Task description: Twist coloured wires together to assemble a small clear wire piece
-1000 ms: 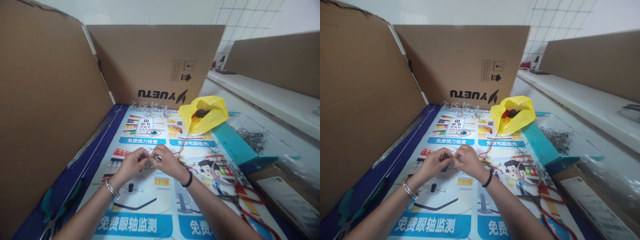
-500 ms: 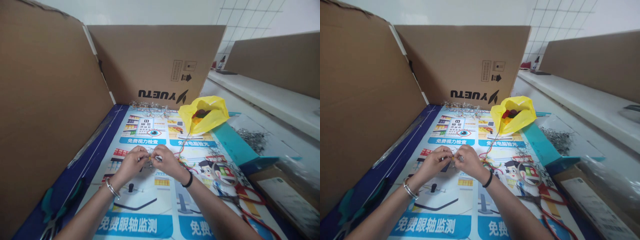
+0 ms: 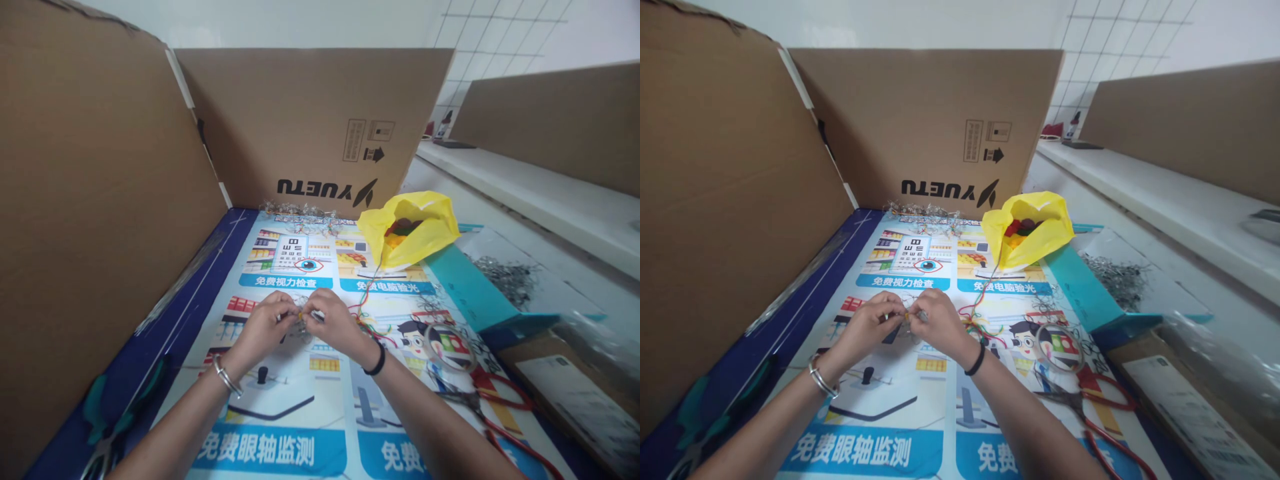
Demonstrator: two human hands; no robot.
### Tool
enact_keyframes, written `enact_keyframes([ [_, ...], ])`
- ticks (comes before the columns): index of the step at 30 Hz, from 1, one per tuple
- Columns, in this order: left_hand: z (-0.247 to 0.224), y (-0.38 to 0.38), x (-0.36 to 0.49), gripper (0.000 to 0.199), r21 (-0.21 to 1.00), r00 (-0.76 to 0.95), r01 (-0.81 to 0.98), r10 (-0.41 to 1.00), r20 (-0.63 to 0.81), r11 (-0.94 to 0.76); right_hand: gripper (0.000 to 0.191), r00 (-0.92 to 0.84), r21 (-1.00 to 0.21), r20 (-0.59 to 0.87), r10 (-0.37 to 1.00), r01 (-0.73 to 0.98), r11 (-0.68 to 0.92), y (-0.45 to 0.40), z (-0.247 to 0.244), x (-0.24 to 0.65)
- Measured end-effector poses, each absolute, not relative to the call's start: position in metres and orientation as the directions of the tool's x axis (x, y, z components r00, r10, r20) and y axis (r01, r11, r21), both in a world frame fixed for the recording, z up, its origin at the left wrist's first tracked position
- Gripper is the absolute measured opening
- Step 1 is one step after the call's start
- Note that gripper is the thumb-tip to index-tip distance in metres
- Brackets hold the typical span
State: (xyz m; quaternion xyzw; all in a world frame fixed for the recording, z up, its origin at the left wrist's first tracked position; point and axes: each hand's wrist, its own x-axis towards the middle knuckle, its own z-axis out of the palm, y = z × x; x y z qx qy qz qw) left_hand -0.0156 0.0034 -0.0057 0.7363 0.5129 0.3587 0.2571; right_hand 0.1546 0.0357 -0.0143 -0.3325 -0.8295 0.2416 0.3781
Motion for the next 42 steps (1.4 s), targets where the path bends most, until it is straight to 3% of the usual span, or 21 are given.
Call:
enact_keyframes([
  [30, -0.0056, 0.0025, -0.0138, 0.017, 0.67, 0.235, 0.63, 0.919, 0.317, -0.393, 0.013, -0.477, -0.628, 0.485, 0.733, 0.394, 0.671, 0.0335, -0.0164, 0.1525],
  [42, -0.0068, 0.0036, -0.013, 0.017, 0.661, 0.236, 0.626, 0.908, 0.345, -0.414, 0.011, -0.487, -0.515, 0.568, 0.663, 0.419, 0.748, 0.031, -0.0111, 0.1574],
])
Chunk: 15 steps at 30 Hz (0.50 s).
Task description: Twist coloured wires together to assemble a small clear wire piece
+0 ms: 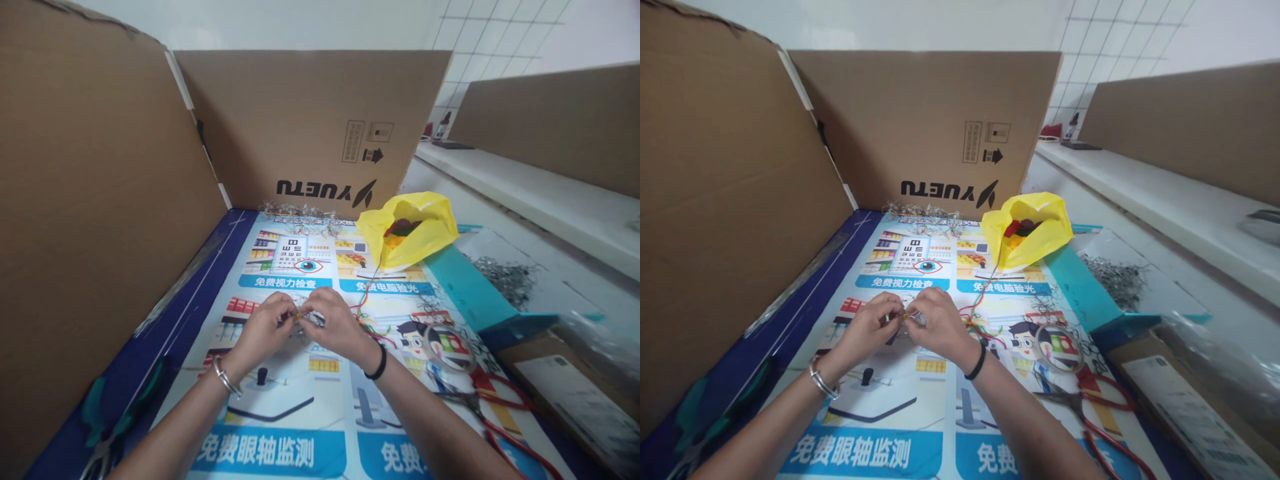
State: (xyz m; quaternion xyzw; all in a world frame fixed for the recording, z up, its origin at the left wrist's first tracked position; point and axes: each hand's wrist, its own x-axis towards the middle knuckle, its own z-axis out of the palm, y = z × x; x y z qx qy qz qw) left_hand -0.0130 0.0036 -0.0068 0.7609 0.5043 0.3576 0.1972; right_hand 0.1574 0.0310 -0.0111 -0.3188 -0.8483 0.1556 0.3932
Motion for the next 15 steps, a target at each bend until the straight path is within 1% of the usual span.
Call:
enact_keyframes([
  [2, -0.0064, 0.0036, -0.0126, 0.018, 0.653, 0.239, 0.631, 0.906, 0.35, -0.419, 0.012, -0.488, -0.464, 0.592, 0.641, 0.444, 0.767, 0.0292, -0.0103, 0.1567],
  [6, -0.005, 0.0033, -0.012, 0.018, 0.641, 0.244, 0.639, 0.902, 0.356, -0.426, 0.004, -0.512, -0.347, 0.613, 0.602, 0.51, 0.787, 0.0262, -0.0107, 0.1543],
  [8, -0.0047, 0.003, -0.0121, 0.018, 0.634, 0.247, 0.644, 0.9, 0.358, -0.429, 0.008, -0.52, -0.307, 0.616, 0.592, 0.533, 0.788, 0.0255, -0.0114, 0.1533],
  [11, -0.0046, 0.0028, -0.0122, 0.018, 0.627, 0.25, 0.648, 0.899, 0.36, -0.432, 0.009, -0.521, -0.29, 0.617, 0.59, 0.546, 0.786, 0.0257, -0.0124, 0.1526],
  [15, -0.0041, 0.0024, -0.0119, 0.018, 0.622, 0.248, 0.651, 0.896, 0.369, -0.436, 0.01, -0.506, -0.321, 0.616, 0.603, 0.538, 0.78, 0.0271, -0.0134, 0.1527],
])
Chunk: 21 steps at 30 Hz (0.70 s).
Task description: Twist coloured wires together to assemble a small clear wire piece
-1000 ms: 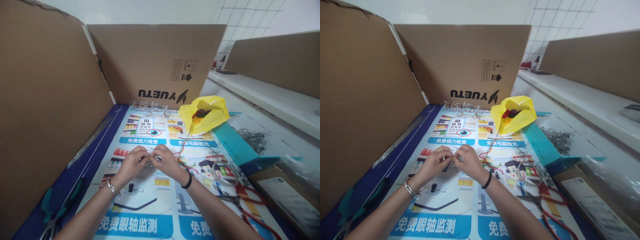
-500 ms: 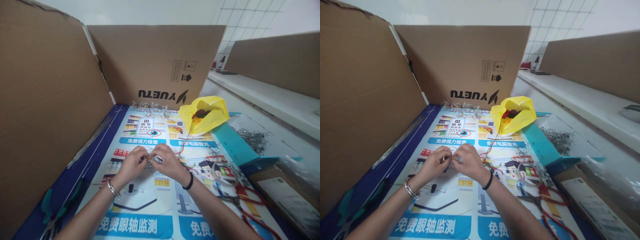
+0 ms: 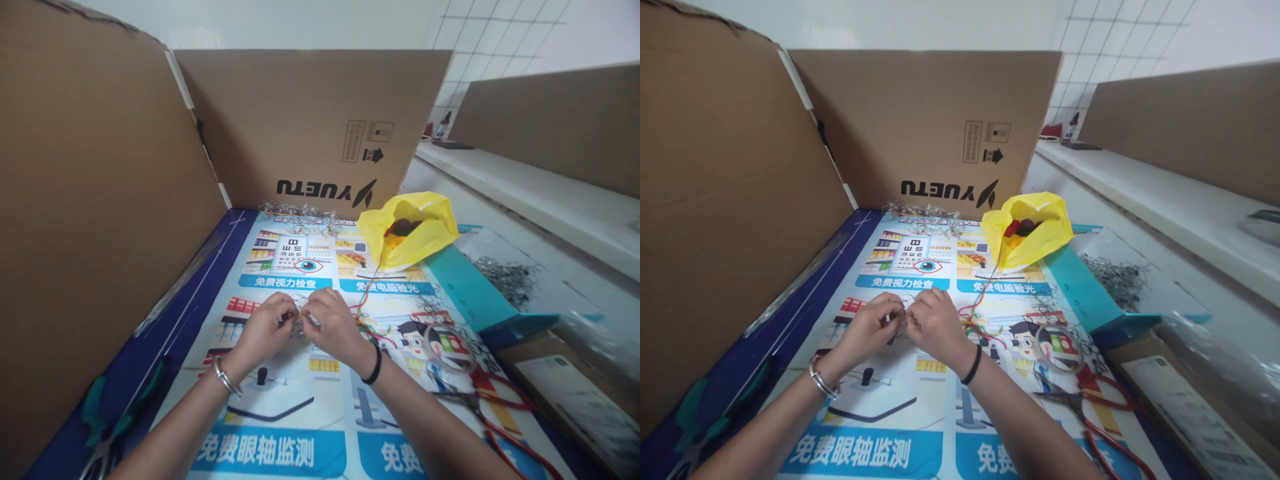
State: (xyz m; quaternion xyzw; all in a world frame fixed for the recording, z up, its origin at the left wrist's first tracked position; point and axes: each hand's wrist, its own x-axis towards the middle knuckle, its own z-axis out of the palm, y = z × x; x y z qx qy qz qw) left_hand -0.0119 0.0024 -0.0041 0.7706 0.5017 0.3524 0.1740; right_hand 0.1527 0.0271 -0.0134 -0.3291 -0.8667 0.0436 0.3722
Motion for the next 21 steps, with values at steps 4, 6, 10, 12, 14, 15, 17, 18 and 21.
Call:
enact_keyframes([
  [4, -0.0028, 0.0016, -0.0121, 0.018, 0.627, 0.243, 0.648, 0.898, 0.368, -0.433, 0.012, -0.504, -0.342, 0.614, 0.607, 0.523, 0.781, 0.0279, -0.0137, 0.153],
  [6, -0.0025, 0.0012, -0.0128, 0.018, 0.63, 0.239, 0.648, 0.899, 0.366, -0.428, 0.012, -0.504, -0.354, 0.61, 0.611, 0.516, 0.78, 0.0279, -0.0133, 0.1534],
  [10, -0.0028, 0.0012, -0.0146, 0.018, 0.637, 0.23, 0.644, 0.902, 0.366, -0.423, 0.012, -0.495, -0.374, 0.609, 0.62, 0.51, 0.775, 0.0279, -0.0123, 0.1538],
  [12, -0.0033, 0.0014, -0.0151, 0.018, 0.637, 0.231, 0.645, 0.902, 0.363, -0.422, 0.012, -0.487, -0.376, 0.612, 0.623, 0.514, 0.771, 0.0281, -0.0125, 0.1536],
  [14, -0.0041, 0.0018, -0.0152, 0.018, 0.636, 0.233, 0.648, 0.904, 0.358, -0.419, 0.013, -0.483, -0.373, 0.615, 0.624, 0.518, 0.769, 0.0285, -0.0131, 0.1531],
  [15, -0.0046, 0.0021, -0.0152, 0.018, 0.635, 0.234, 0.649, 0.904, 0.357, -0.419, 0.013, -0.481, -0.372, 0.616, 0.624, 0.521, 0.769, 0.0286, -0.0134, 0.1529],
  [17, -0.0059, 0.0024, -0.0152, 0.018, 0.629, 0.232, 0.651, 0.901, 0.366, -0.424, 0.013, -0.479, -0.371, 0.615, 0.626, 0.525, 0.766, 0.0289, -0.0138, 0.1527],
  [18, -0.0065, 0.0025, -0.0153, 0.018, 0.624, 0.231, 0.654, 0.898, 0.374, -0.428, 0.013, -0.479, -0.372, 0.613, 0.628, 0.527, 0.764, 0.0289, -0.0137, 0.1529],
  [21, -0.0079, 0.0025, -0.0156, 0.018, 0.602, 0.215, 0.673, 0.892, 0.398, -0.43, 0.013, -0.484, -0.379, 0.598, 0.639, 0.531, 0.757, 0.0286, -0.0122, 0.1546],
])
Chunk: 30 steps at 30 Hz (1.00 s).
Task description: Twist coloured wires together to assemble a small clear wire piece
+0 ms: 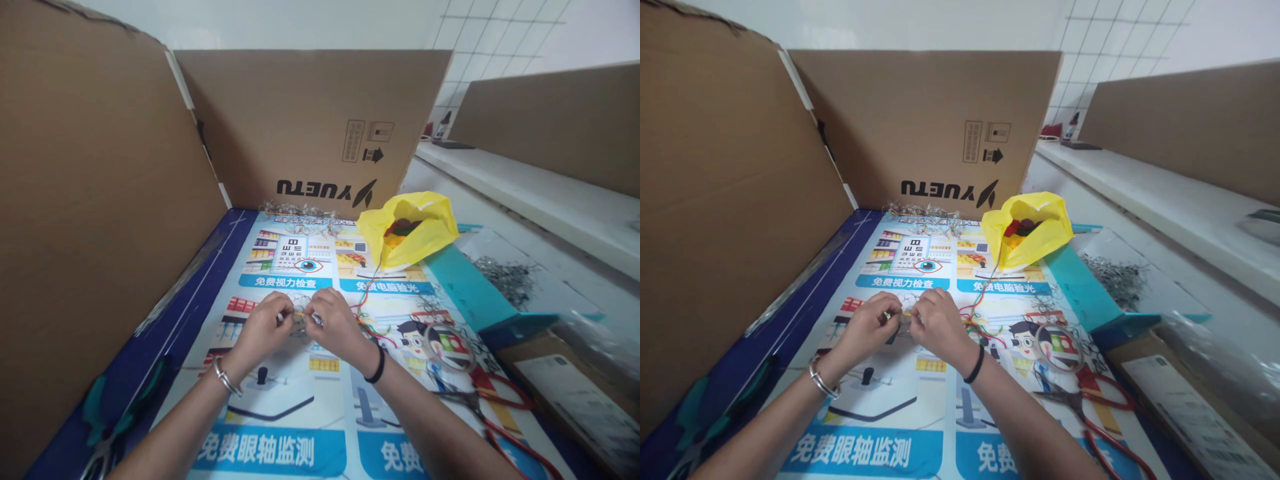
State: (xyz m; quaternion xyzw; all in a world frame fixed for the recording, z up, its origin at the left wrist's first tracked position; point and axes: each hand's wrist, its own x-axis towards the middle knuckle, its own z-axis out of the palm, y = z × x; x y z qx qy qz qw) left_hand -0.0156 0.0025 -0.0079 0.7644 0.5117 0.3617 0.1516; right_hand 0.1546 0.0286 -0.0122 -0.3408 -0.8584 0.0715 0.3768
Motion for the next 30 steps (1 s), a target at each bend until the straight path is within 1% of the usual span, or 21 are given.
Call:
enact_keyframes([
  [9, -0.0111, 0.0024, -0.0182, 0.013, 0.536, 0.128, 0.765, 0.9, 0.416, -0.356, 0.013, -0.544, -0.372, 0.517, 0.66, 0.552, 0.746, 0.0306, -0.0136, 0.1591],
  [14, -0.0128, 0.0021, -0.0174, 0.013, 0.537, 0.096, 0.772, 0.897, 0.431, -0.341, 0.014, -0.569, -0.382, 0.498, 0.655, 0.534, 0.754, 0.031, -0.0148, 0.1589],
  [19, -0.0114, 0.0001, -0.0152, 0.012, 0.536, 0.054, 0.795, 0.914, 0.403, -0.283, 0.015, -0.604, -0.361, 0.476, 0.64, 0.529, 0.768, 0.03, -0.0105, 0.1582],
  [22, -0.0109, -0.0003, -0.0151, 0.012, 0.538, 0.039, 0.801, 0.92, 0.391, -0.262, 0.015, -0.613, -0.372, 0.462, 0.641, 0.522, 0.767, 0.0291, -0.0078, 0.158],
  [27, -0.0121, 0.0007, -0.0166, 0.013, 0.527, 0.036, 0.803, 0.905, 0.424, -0.279, 0.015, -0.622, -0.382, 0.46, 0.634, 0.506, 0.773, 0.0288, -0.0073, 0.1588],
  [30, -0.0127, 0.0008, -0.0175, 0.013, 0.534, 0.036, 0.798, 0.906, 0.423, -0.281, 0.015, -0.598, -0.376, 0.481, 0.64, 0.519, 0.768, 0.0291, -0.0095, 0.1592],
])
